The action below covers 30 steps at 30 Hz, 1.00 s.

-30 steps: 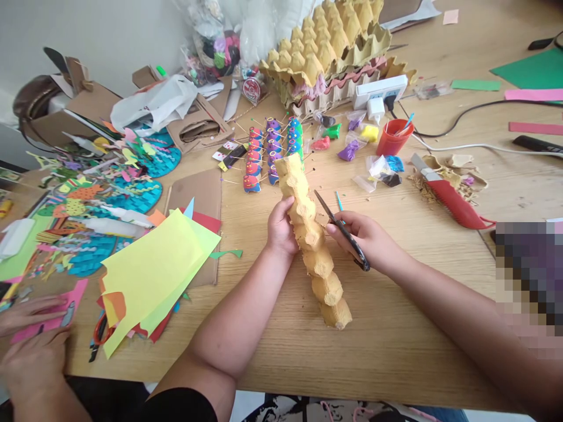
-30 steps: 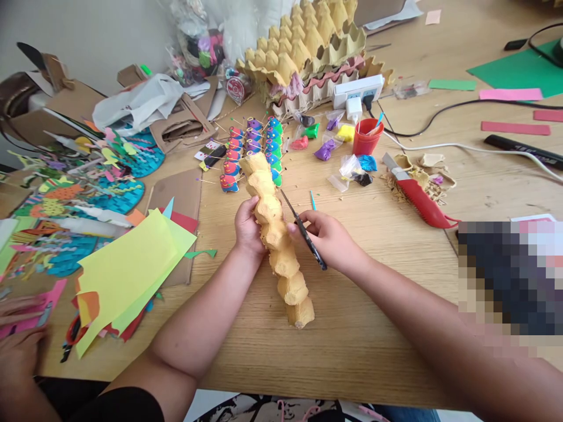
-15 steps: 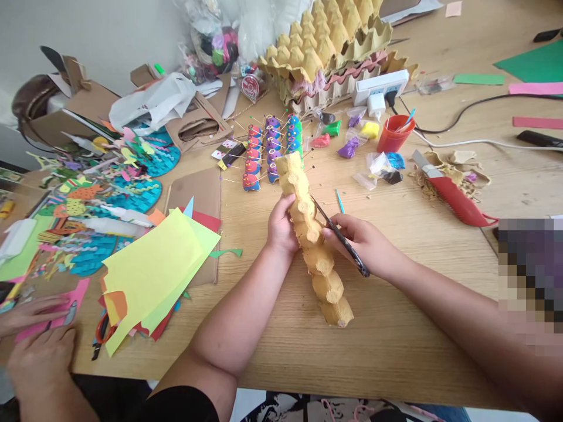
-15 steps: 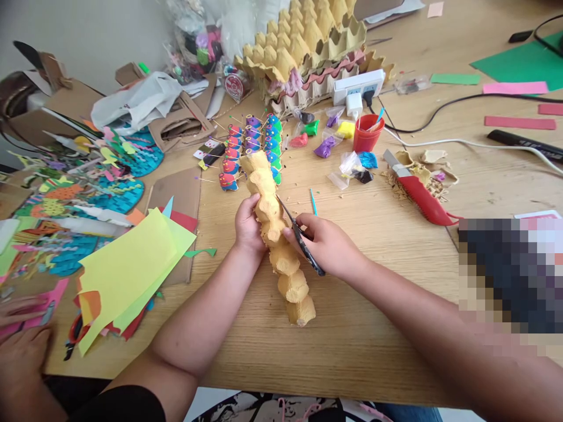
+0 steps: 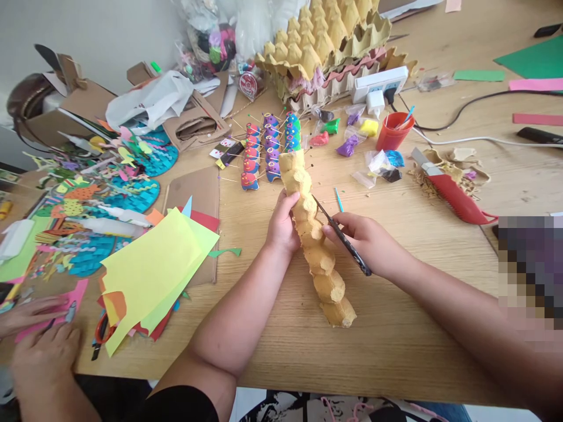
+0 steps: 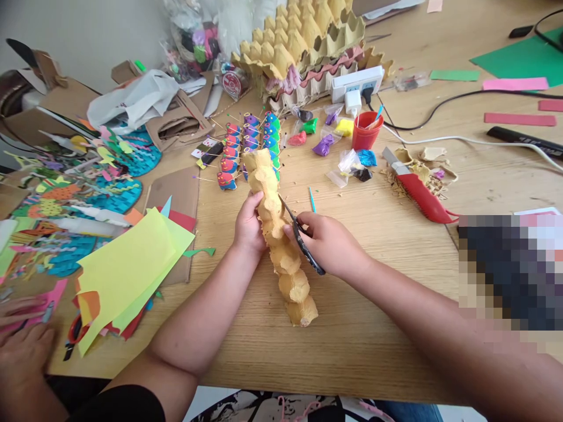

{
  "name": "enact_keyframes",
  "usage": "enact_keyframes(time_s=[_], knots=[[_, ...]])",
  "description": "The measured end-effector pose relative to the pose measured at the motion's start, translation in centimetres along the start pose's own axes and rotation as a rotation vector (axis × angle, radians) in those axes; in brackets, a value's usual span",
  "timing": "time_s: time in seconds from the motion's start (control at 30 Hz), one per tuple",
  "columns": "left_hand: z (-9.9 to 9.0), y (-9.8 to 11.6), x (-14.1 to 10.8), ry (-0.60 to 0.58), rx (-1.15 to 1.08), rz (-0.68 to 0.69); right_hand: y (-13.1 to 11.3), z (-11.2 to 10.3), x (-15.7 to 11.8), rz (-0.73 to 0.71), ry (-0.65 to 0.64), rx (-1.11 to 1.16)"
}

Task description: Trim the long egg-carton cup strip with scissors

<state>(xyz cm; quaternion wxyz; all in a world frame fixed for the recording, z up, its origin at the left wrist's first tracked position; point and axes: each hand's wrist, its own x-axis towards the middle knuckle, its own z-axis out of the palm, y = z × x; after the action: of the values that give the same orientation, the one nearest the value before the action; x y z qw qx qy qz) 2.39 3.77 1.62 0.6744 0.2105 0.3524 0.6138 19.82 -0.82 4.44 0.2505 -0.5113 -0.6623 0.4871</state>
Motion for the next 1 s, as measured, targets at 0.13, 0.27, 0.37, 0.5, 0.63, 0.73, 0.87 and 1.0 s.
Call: enact_keyframes(time_s=[0.13,0.27,0.37,0.5,0.63,0.73,0.87,1.0], knots=[[0.26,0.08,-0.14,0.019,0.013,0.013,-0.22,-0.3,0.08,-0.006,0.006,0.015],[0.33,0.18,-0.17,0.059,0.001,-0.014,-0.19,-0.37,0.24,-0.004,0.004,0.047],[0.26,0.33,-0.1,0.083,-0.044,-0.072,0.06,-0.23,0.43,0.032,-0.019,0.115],[0.06,0.55,-0.02,0.069,-0.059,-0.114,0.38,-0.06,0.57,0.055,-0.049,0.211],[-0.08,0.64,-0.08,0.083,-0.056,-0.107,0.37,-0.03,0.47,0.066,-0.075,0.273],[-0.05,0.67,-0.14,0.09,-0.077,-0.114,0.31,0.01,0.37,0.063,-0.078,0.286],[0.14,0.76,-0.19,0.097,-0.078,-0.134,0.28,0.08,0.26,0.033,-0.05,0.187],[0.22,0.8,-0.18,0.105,-0.023,-0.146,0.24,0.18,0.12,0.006,-0.042,0.093]])
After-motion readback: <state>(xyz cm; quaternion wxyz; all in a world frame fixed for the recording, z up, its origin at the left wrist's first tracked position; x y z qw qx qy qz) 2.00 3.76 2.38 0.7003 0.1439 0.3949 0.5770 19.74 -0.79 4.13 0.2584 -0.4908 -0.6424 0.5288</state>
